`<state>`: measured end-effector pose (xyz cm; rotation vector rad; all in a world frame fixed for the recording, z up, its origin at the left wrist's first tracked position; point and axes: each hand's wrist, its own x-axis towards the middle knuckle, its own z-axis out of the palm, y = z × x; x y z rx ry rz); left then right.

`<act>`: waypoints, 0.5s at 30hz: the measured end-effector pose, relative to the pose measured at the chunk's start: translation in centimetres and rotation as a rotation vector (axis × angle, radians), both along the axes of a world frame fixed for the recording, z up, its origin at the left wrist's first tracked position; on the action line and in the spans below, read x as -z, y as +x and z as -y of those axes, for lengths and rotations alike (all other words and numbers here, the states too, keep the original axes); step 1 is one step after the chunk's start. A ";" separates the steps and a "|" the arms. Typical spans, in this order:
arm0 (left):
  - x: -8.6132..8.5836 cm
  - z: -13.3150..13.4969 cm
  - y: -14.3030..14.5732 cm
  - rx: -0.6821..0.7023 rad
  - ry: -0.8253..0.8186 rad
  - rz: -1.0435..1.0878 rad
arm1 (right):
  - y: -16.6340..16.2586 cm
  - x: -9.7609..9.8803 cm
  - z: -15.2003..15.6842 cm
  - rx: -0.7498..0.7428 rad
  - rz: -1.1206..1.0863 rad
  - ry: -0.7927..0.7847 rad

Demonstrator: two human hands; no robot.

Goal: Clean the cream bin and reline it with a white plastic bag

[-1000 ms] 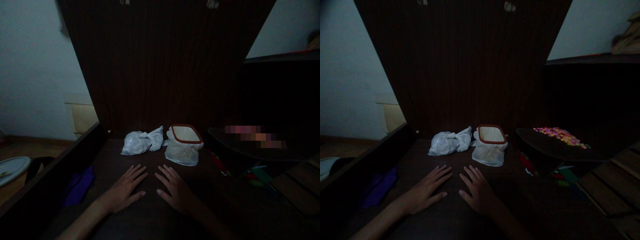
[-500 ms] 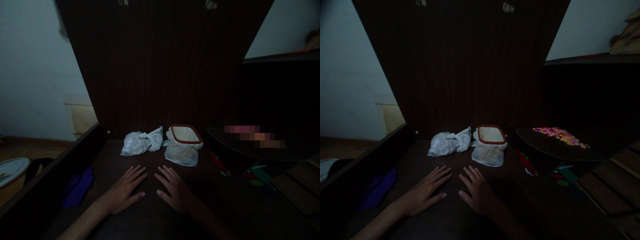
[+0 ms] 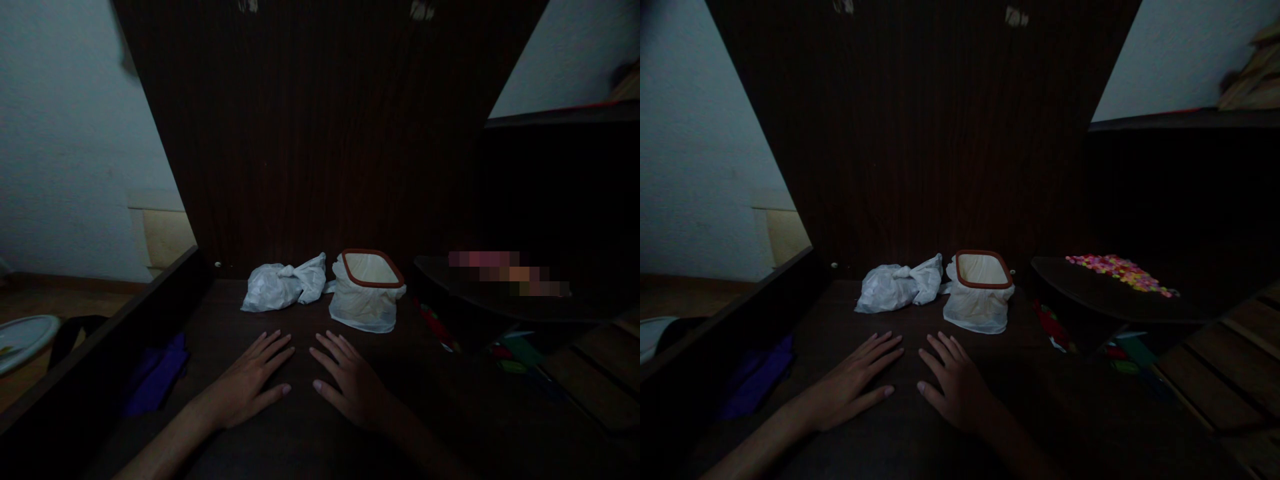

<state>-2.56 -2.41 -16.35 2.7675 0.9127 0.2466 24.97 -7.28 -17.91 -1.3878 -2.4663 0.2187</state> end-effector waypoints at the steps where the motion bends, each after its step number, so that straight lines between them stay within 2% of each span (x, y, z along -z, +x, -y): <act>1: 0.0 0.0 0.0 -0.001 -0.001 -0.004 | 0.0 0.0 0.0 0.000 -0.001 0.000; 15: 0.3 0.0 -0.2 0.022 0.042 0.049 | -0.1 -0.1 0.0 0.004 -0.015 -0.008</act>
